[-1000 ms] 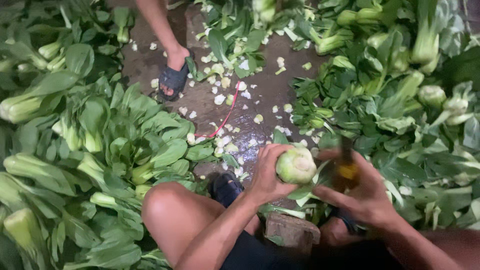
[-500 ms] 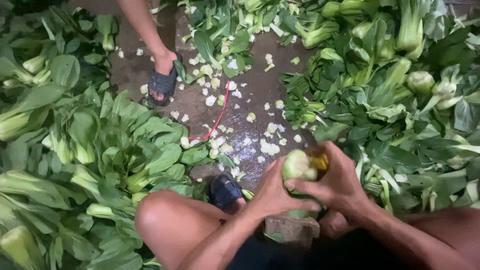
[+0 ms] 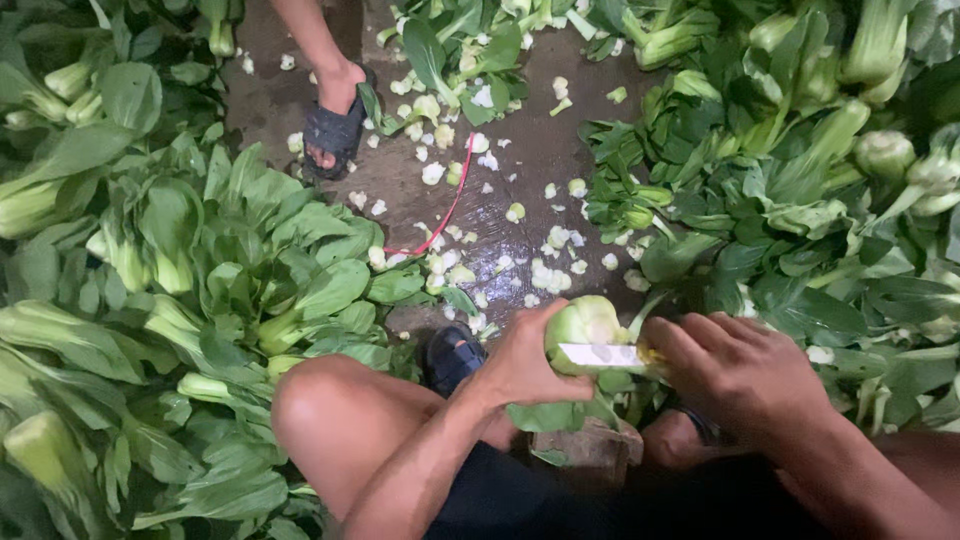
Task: The person sits on the floor among large piles of leafy green vegetables and uses a small knife to trim the root ends off bok choy heads one at a time, then tosses each trimmed head onto a growing pile beside them while discarded leaves and roots accumulate on the floor.
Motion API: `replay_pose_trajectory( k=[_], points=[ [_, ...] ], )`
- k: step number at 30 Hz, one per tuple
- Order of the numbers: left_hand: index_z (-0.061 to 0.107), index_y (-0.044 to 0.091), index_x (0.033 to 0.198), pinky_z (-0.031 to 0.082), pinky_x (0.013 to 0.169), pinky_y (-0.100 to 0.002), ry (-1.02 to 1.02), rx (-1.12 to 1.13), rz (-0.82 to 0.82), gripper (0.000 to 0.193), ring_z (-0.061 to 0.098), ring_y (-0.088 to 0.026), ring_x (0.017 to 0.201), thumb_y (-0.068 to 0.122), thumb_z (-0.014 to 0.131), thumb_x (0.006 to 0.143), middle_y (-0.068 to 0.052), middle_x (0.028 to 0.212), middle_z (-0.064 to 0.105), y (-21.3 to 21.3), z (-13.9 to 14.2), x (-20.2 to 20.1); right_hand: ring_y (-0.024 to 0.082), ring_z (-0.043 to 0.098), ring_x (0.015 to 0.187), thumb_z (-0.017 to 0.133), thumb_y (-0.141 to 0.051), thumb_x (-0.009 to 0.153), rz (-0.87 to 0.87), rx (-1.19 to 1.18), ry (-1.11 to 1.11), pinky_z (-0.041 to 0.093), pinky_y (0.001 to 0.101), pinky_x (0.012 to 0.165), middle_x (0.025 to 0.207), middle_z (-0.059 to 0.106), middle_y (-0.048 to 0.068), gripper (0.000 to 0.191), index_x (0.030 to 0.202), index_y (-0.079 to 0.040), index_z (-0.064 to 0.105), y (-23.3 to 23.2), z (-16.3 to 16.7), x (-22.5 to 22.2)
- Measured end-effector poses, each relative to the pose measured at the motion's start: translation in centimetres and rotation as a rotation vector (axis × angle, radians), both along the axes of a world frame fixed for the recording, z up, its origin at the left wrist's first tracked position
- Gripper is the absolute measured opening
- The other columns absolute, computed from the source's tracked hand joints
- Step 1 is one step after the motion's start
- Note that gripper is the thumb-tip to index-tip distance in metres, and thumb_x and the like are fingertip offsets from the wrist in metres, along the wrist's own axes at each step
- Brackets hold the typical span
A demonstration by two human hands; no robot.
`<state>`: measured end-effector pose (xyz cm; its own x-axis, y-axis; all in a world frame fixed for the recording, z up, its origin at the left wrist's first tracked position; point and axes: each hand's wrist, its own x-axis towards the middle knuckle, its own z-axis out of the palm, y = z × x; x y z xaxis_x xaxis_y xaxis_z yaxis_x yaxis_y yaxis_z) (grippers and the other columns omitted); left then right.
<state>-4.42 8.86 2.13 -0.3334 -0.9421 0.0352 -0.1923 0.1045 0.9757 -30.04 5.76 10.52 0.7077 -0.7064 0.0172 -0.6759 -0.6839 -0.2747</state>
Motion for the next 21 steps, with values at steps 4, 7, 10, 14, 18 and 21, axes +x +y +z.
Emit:
replay_pose_trajectory(
  k=[4,7,10,14,18,21],
  points=[
    [0.068,0.0,0.112,0.062,0.08,-0.029,-0.016,0.042,-0.069,0.06,0.076,-0.015,0.081,0.026,0.084,0.06,-0.008,0.093,0.078,0.4,-0.4,0.0,0.029,0.07,0.079,0.073,-0.036,0.065,0.074,0.006,-0.019,0.057,0.0416,0.069,0.084,0.065,0.006,0.059,0.115,-0.009,0.06,0.3,-0.3,-0.1],
    [0.066,0.001,0.116,0.063,0.081,-0.028,0.036,0.139,-0.118,0.062,0.075,-0.014,0.08,0.027,0.081,0.062,-0.005,0.094,0.077,0.9,-0.3,0.1,0.026,0.07,0.079,0.074,-0.036,0.07,-0.099,0.223,-0.051,0.058,0.0367,0.065,0.089,0.067,0.006,0.055,0.115,-0.01,0.057,-0.9,-0.4,-0.1],
    [0.068,0.0,0.112,0.058,0.079,-0.03,0.01,-0.013,-0.125,0.061,0.072,-0.017,0.081,0.026,0.084,0.058,-0.008,0.091,0.074,1.1,0.1,0.5,0.026,0.072,0.075,0.064,-0.04,0.091,-0.4,0.42,0.293,0.059,0.0384,0.061,0.094,0.071,0.005,0.038,0.118,-0.015,0.055,-2.7,-1.1,0.6],
    [0.066,0.001,0.114,0.058,0.08,-0.031,0.07,0.034,-0.107,0.06,0.071,-0.016,0.082,0.025,0.084,0.061,-0.008,0.093,0.074,0.5,0.5,0.8,0.027,0.07,0.057,0.061,-0.031,0.094,-0.49,0.764,-0.229,0.057,0.0358,0.049,0.084,0.078,0.004,0.019,0.108,-0.017,0.062,-2.9,-2.2,0.7],
    [0.065,0.0,0.111,0.058,0.078,-0.032,0.025,0.021,-0.17,0.061,0.07,-0.016,0.08,0.023,0.085,0.058,-0.011,0.09,0.074,0.1,0.1,0.6,0.027,0.071,0.069,0.073,-0.022,0.076,0.033,0.098,-0.25,0.057,0.0386,0.055,0.084,0.071,0.006,0.035,0.107,-0.012,0.058,0.1,-2.4,-1.2],
    [0.066,0.001,0.111,0.059,0.078,-0.031,0.034,0.085,-0.222,0.058,0.073,-0.016,0.08,0.023,0.084,0.061,-0.01,0.091,0.076,0.3,-0.3,0.5,0.029,0.069,0.068,0.074,-0.026,0.068,0.146,-0.014,-0.142,0.057,0.0423,0.056,0.078,0.066,0.005,0.052,0.115,-0.009,0.059,0.7,-2.3,-1.6]
  ],
)
